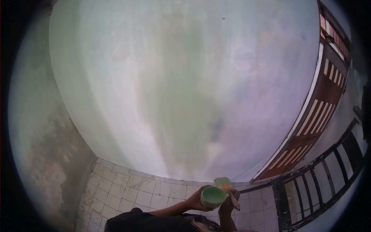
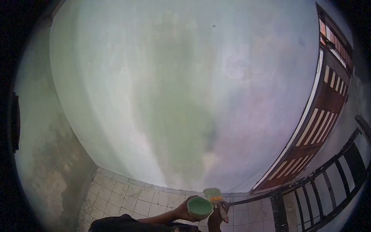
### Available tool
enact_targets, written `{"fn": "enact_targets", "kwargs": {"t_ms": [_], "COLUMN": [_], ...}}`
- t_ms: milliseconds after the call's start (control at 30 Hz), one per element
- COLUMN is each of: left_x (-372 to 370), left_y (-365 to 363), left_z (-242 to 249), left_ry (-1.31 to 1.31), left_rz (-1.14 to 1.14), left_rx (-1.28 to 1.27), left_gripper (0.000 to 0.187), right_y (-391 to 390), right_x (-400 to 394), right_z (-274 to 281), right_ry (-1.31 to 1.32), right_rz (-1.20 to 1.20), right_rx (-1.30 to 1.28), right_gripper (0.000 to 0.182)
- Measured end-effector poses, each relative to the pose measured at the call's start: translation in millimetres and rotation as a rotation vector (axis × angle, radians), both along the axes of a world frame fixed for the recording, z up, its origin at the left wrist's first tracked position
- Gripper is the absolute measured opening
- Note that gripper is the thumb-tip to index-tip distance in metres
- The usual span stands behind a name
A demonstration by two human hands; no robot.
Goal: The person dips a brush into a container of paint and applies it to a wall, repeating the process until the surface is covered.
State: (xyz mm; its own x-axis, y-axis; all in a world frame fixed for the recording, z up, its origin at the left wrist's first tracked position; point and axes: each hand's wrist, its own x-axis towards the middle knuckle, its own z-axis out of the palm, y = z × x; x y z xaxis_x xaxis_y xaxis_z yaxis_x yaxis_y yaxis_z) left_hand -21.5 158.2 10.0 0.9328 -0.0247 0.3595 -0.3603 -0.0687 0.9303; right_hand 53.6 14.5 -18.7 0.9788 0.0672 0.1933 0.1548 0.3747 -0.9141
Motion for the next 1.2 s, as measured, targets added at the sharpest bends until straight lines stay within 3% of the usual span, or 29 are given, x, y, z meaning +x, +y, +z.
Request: {"fn": "enact_targets", "kwargs": {"t_ms": [167, 367, 467, 533, 600, 633, 667, 733, 800, 833, 867, 900, 1033, 1067, 1133, 1167, 1200], "left_x": [-32.0, -52.2, -49.2, -46.9, -44.2, -40.0, -38.4, -32.6, -23.6, -20.3, -17.5, -15.7, -16.6, -15.8, -21.6, -23.2, -24.8], "left_y": [79.5, 144.7, 163.4, 171.3, 167.2, 167.3, 164.6, 162.9, 165.9, 166.3, 167.2, 167.0, 166.0, 165.3, 165.0, 164.7, 164.5], "left_z": [-7.2, -4.2, -13.0, -16.6, -19.1, -22.2, -8.2, -5.2, -5.7, -1.9, 4.1, 10.9, 27.9, 30.2, 31.0, 31.9, 32.3], "left_ry": [-0.028, -0.059, -0.051, -0.089, -0.028, -0.053, -0.090, -0.047, -0.056, -0.093, -0.124, -0.088, -0.044, -0.068, -0.092, -0.075, -0.061], "left_rz": [0.125, 0.280, 0.246, 0.293, 0.251, 0.261, 0.341, 0.297, 0.265, 0.289, 0.312, 0.287, 0.264, 0.241, 0.216, 0.227, 0.240], "left_rx": [0.023, 0.151, -0.015, 0.138, 0.012, 0.068, 0.144, 0.045, 0.054, 0.151, 0.250, 0.227, 0.212, 0.198, 0.186, 0.215, 0.244], "left_gripper": [0.102, 0.103, 0.104, 0.104, 0.106, 0.106, 0.103, 0.103, 0.103, 0.103, 0.103, 0.102, 0.098, 0.097, 0.096, 0.096, 0.096], "right_y": [58.6, 95.3, 100.6, 94.3, 86.1, 79.7, 76.0, 62.5, 60.3, 62.3, 48.8, 46.4, 48.5, 48.8, 53.1, 61.6, 68.1], "right_x": [-2.0, 9.5, 22.0, 23.2, 20.3, 17.6, 20.3, 32.5, 38.6, 25.3, 44.0, 44.6, 47.3, 47.4, 46.0, 42.3, 38.8], "right_z": [6.5, 10.3, 2.3, 13.9, 36.7, 55.9, 70.6, 65.2, 84.2, 118.0, 105.8, 109.9, 135.5, 140.3, 154.9, 168.3, 176.6], "right_ry": [-0.032, -0.045, -0.086, -0.051, 0.057, 0.049, 0.023, 0.043, -0.241, -0.071, -0.429, -0.161, -0.552, -0.525, -0.465, -0.789, -0.787], "right_rz": [0.021, 0.144, 0.080, 0.100, 0.158, 0.176, 0.156, 0.120, -0.049, 0.076, -0.040, 0.014, 0.212, 0.221, 0.474, 0.368, 0.370], "right_rx": [0.028, -0.002, -0.108, -0.064, 0.069, 0.001, -0.078, -0.025, -0.177, -0.030, -0.411, -0.141, -0.142, -0.149, -0.178, -0.382, -0.382], "right_gripper": [0.031, 0.027, 0.023, 0.024, 0.024, 0.024, 0.025, 0.039, 0.022, 0.023, 0.025, 0.029, 0.033, 0.033, 0.035, 0.035, 0.035]}}
